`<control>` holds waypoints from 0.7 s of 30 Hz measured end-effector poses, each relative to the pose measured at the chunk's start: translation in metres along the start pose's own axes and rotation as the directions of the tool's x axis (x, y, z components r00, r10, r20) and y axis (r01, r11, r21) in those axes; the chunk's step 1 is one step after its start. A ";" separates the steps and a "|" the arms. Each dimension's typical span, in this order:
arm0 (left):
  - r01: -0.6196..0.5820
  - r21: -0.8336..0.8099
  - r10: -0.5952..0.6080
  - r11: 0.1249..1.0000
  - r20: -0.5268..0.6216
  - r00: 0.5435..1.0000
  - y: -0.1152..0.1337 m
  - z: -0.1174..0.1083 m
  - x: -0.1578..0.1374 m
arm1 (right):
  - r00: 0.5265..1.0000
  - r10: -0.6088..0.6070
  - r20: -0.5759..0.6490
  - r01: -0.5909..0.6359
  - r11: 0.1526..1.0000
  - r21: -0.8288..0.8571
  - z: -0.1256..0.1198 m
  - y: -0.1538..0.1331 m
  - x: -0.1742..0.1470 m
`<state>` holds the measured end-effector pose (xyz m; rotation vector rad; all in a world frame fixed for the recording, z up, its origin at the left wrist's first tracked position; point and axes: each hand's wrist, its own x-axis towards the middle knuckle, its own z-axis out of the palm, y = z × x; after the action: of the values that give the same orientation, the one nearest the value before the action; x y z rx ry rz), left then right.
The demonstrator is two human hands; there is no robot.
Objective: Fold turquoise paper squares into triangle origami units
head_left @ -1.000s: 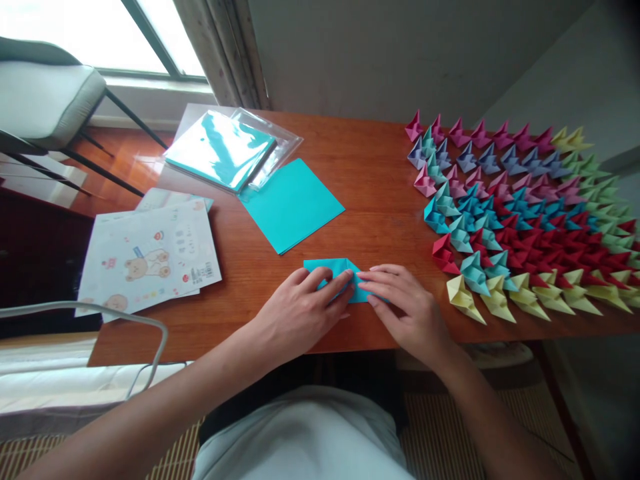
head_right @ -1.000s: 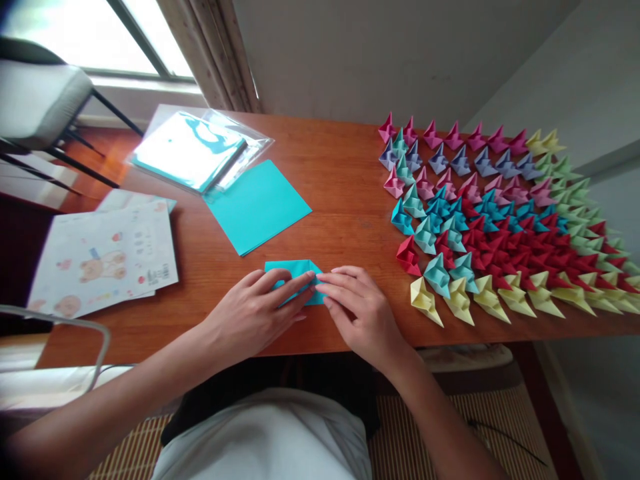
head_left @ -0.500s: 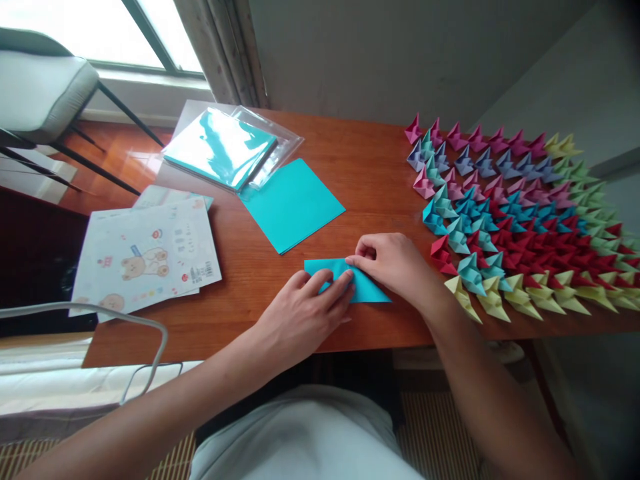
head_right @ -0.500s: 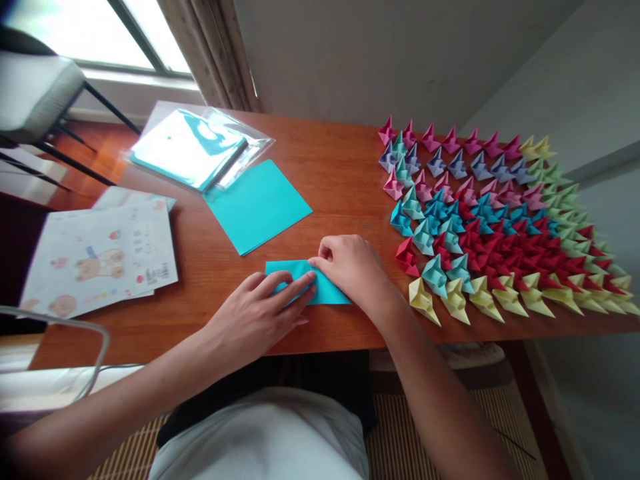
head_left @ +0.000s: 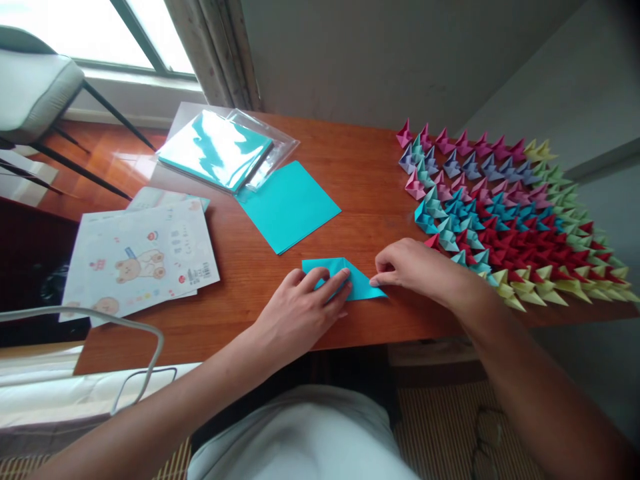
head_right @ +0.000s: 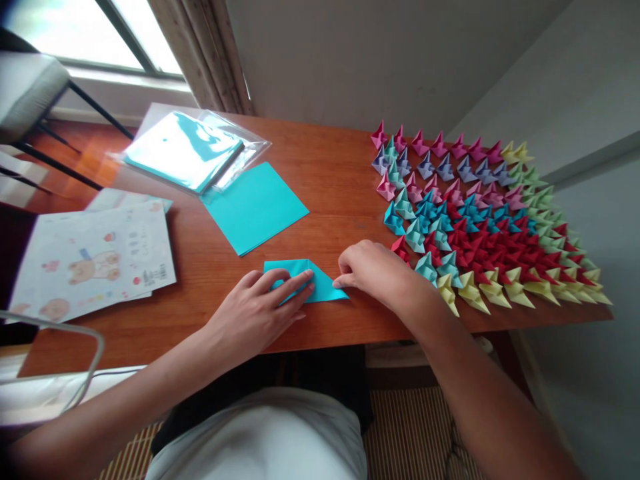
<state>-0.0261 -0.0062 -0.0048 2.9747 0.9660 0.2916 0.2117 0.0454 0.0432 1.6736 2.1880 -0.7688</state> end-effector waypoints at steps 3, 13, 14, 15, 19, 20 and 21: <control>0.007 -0.005 -0.007 1.000 -0.010 1.000 0.000 0.000 0.001 | 0.999 0.028 0.019 -0.027 1.000 -0.009 0.004 0.007 -0.013; 0.016 -0.059 -0.017 0.998 -0.021 1.000 -0.001 -0.001 0.000 | 0.962 -0.044 -0.268 0.077 0.991 0.110 0.033 0.010 -0.041; 0.019 -0.069 -0.020 0.997 -0.015 1.000 -0.001 -0.001 0.000 | 0.942 0.006 -0.335 0.043 0.989 0.138 0.039 0.005 -0.041; 0.023 -0.081 -0.023 0.996 -0.007 1.000 -0.002 -0.001 0.000 | 0.933 0.043 -0.358 0.016 0.987 0.161 0.046 0.000 -0.040; 0.045 -0.136 -0.042 0.990 0.027 0.999 -0.002 -0.004 0.001 | 0.870 0.109 -0.481 -0.034 0.986 0.162 0.072 -0.018 -0.037; 0.049 -0.147 -0.045 0.988 0.031 0.999 -0.002 -0.005 0.001 | 0.852 0.113 -0.511 -0.027 0.985 0.173 0.076 -0.020 -0.037; 0.051 -0.155 -0.046 0.987 0.034 0.998 -0.002 -0.005 0.001 | 0.836 0.119 -0.536 -0.013 0.980 0.197 0.079 -0.022 -0.037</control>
<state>-0.0278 -0.0043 -0.0001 2.8029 0.9634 0.3050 0.1940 -0.0333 0.0027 2.2844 2.4549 -0.5288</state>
